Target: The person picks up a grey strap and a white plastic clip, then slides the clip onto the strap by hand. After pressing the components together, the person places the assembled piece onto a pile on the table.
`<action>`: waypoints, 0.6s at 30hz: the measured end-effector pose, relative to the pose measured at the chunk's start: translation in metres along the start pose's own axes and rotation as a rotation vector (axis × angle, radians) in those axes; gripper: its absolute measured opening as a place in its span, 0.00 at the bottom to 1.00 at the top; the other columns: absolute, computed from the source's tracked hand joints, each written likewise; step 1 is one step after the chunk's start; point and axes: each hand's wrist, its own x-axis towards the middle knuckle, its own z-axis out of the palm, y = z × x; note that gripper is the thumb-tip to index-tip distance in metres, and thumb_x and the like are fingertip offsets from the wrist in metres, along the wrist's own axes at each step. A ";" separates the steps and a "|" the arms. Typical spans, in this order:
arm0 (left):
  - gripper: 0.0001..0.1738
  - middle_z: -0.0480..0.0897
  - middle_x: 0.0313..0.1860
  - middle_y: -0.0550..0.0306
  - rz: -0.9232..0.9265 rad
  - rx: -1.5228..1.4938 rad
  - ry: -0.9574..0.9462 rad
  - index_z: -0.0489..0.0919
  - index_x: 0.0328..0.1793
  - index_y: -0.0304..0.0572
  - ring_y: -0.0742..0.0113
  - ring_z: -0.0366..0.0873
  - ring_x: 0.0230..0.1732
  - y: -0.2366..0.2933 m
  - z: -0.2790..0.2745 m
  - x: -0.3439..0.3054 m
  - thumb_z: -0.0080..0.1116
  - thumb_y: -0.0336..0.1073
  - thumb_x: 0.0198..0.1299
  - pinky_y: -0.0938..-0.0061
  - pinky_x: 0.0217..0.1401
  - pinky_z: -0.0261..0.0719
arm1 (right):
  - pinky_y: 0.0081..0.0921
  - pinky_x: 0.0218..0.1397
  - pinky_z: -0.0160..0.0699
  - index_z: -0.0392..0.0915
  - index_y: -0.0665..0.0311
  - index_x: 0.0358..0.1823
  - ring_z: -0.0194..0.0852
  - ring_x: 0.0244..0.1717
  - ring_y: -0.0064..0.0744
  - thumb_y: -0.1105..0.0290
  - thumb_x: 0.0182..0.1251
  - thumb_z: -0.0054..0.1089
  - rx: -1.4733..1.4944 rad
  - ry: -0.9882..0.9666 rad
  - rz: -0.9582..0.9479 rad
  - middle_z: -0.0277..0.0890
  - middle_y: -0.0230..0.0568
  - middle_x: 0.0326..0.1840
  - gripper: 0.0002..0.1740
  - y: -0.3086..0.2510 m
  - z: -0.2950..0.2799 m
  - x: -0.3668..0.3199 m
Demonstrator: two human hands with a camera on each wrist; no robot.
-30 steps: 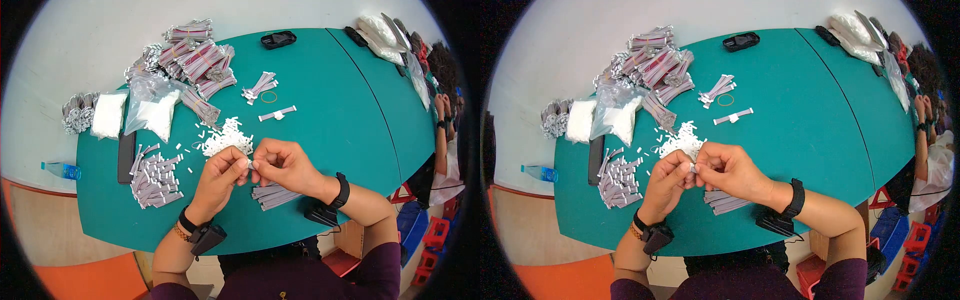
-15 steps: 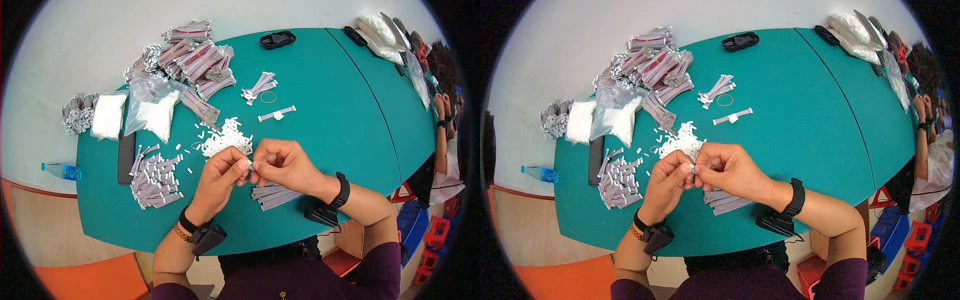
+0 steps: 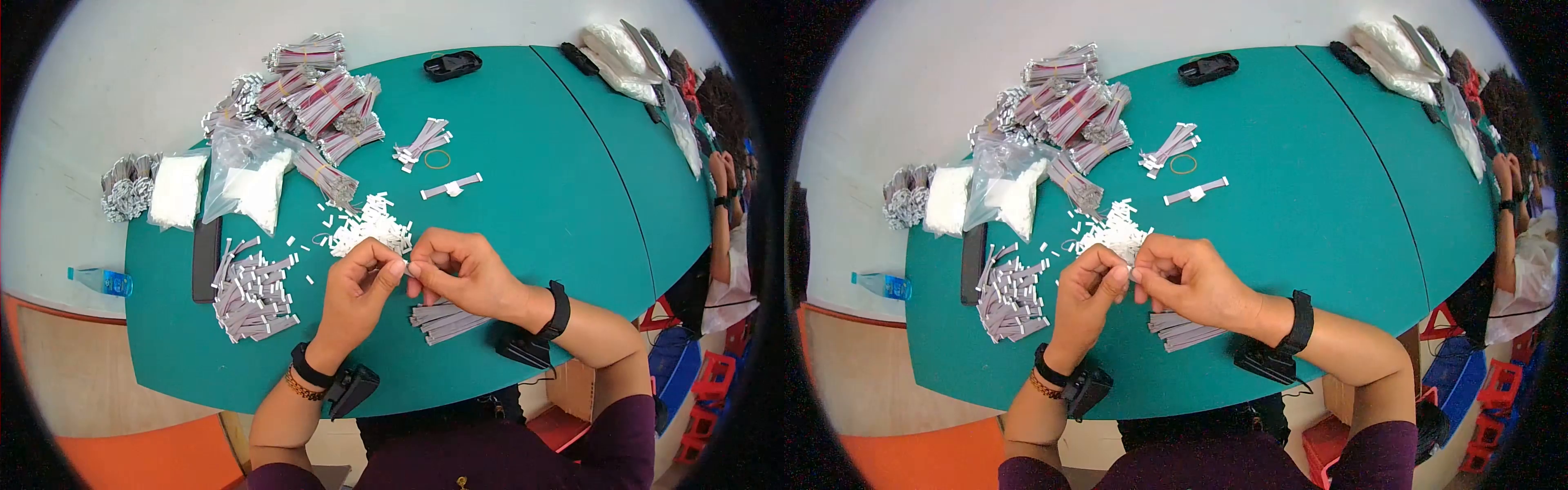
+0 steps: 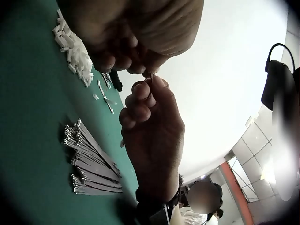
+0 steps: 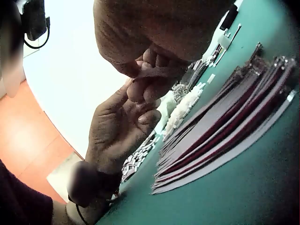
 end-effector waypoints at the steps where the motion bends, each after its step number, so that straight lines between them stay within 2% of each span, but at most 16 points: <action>1: 0.08 0.73 0.28 0.67 0.008 0.000 0.003 0.72 0.34 0.37 0.84 0.67 0.30 0.000 0.001 0.000 0.54 0.33 0.63 0.87 0.31 0.63 | 0.13 0.24 0.68 0.69 0.66 0.31 0.69 0.21 0.13 0.72 0.67 0.51 -0.005 0.004 -0.005 0.74 0.30 0.23 0.07 0.001 0.000 0.000; 4: 0.08 0.74 0.28 0.66 0.012 0.028 0.002 0.72 0.34 0.37 0.84 0.67 0.31 0.000 0.000 -0.002 0.54 0.33 0.63 0.87 0.32 0.64 | 0.12 0.25 0.68 0.69 0.66 0.33 0.70 0.22 0.13 0.71 0.69 0.49 -0.110 -0.029 -0.033 0.76 0.32 0.26 0.07 0.002 -0.002 0.000; 13: 0.09 0.73 0.27 0.67 0.030 0.038 0.022 0.71 0.33 0.37 0.84 0.67 0.30 0.001 0.000 -0.001 0.56 0.34 0.63 0.87 0.31 0.64 | 0.13 0.23 0.67 0.70 0.66 0.34 0.68 0.20 0.13 0.71 0.69 0.50 -0.148 -0.018 -0.064 0.75 0.32 0.24 0.07 0.005 0.000 0.000; 18: 0.09 0.73 0.27 0.67 0.041 0.016 0.049 0.71 0.33 0.37 0.84 0.67 0.29 0.003 0.000 -0.001 0.55 0.34 0.63 0.86 0.31 0.64 | 0.16 0.20 0.65 0.70 0.66 0.31 0.67 0.18 0.14 0.74 0.66 0.50 -0.191 0.025 -0.129 0.74 0.29 0.21 0.05 0.000 0.005 0.001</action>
